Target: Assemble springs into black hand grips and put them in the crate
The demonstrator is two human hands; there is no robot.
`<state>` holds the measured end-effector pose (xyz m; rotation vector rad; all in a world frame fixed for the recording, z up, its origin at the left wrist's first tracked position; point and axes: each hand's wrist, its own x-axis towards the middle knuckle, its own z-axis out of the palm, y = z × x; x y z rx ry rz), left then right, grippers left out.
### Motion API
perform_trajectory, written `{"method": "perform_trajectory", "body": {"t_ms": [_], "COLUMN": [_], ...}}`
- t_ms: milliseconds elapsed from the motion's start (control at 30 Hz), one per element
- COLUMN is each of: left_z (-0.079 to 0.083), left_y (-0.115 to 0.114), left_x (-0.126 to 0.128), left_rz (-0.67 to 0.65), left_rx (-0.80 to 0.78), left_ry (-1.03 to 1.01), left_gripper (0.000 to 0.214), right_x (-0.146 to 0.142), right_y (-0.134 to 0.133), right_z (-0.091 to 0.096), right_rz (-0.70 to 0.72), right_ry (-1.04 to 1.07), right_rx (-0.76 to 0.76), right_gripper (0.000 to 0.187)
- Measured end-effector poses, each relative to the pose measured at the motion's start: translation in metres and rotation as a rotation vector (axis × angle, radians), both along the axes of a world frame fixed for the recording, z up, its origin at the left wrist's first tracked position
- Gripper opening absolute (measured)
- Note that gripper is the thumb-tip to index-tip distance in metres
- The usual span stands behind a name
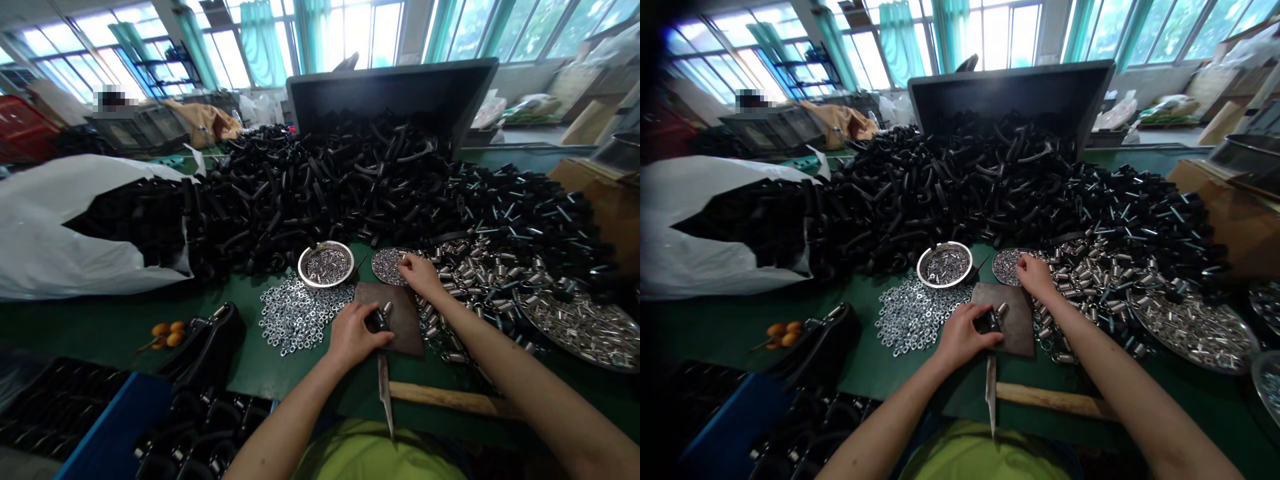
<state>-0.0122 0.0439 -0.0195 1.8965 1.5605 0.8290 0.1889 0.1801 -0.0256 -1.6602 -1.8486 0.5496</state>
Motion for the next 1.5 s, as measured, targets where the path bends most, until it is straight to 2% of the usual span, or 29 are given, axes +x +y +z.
{"method": "perform_trajectory", "body": {"t_ms": [167,300,400,467,567,667,933,1067,1233,1333,1500], "left_z": [0.011,0.018,0.021,0.022,0.023,0.024,0.021,0.019,0.021,0.022,0.021], "left_y": [0.004,-0.002,-0.009,-0.014,-0.020,-0.024,-0.024,-0.022,-0.020,-0.018,-0.018], "left_x": [-0.005,-0.008,-0.008,-0.007,-0.004,-0.002,-0.001,-0.001,-0.001,-0.002,-0.004], "left_rz": [0.196,0.280,0.343,0.333,0.276,0.245,0.204,0.191,0.185,0.184,0.207], "left_rx": [-0.401,-0.705,-0.874,-0.936,-0.971,-0.979,-0.986,-0.980,-0.981,-0.976,-0.986], "left_ry": [-0.681,-1.203,-1.432,-1.524,-1.598,-1.618,-1.643,-1.654,-1.660,-1.671,-1.676], "left_gripper": [0.056,0.045,0.043,0.042,0.042,0.042,0.040,0.039,0.039,0.039,0.040], "right_x": [0.005,0.002,-0.006,-0.014,-0.026,-0.035,-0.040,-0.041,-0.042,-0.041,-0.037], "right_y": [-0.020,-0.048,-0.075,-0.093,-0.114,-0.122,-0.120,-0.122,-0.125,-0.126,-0.127], "right_z": [0.000,0.008,0.018,0.025,0.030,0.030,0.026,0.026,0.029,0.032,0.037], "right_rz": [0.028,0.077,0.116,0.158,0.243,0.280,0.218,0.152,0.099,0.089,0.105], "right_ry": [0.373,0.579,0.665,0.689,0.687,0.702,0.796,0.730,0.647,0.614,0.679], "right_rx": [-0.079,-0.131,-0.168,-0.192,-0.182,-0.158,-0.254,-0.324,-0.259,-0.273,-0.305], "right_gripper": [0.024,0.024,0.023,0.022,0.019,0.016,0.012,0.013,0.009,0.009,0.016]}}
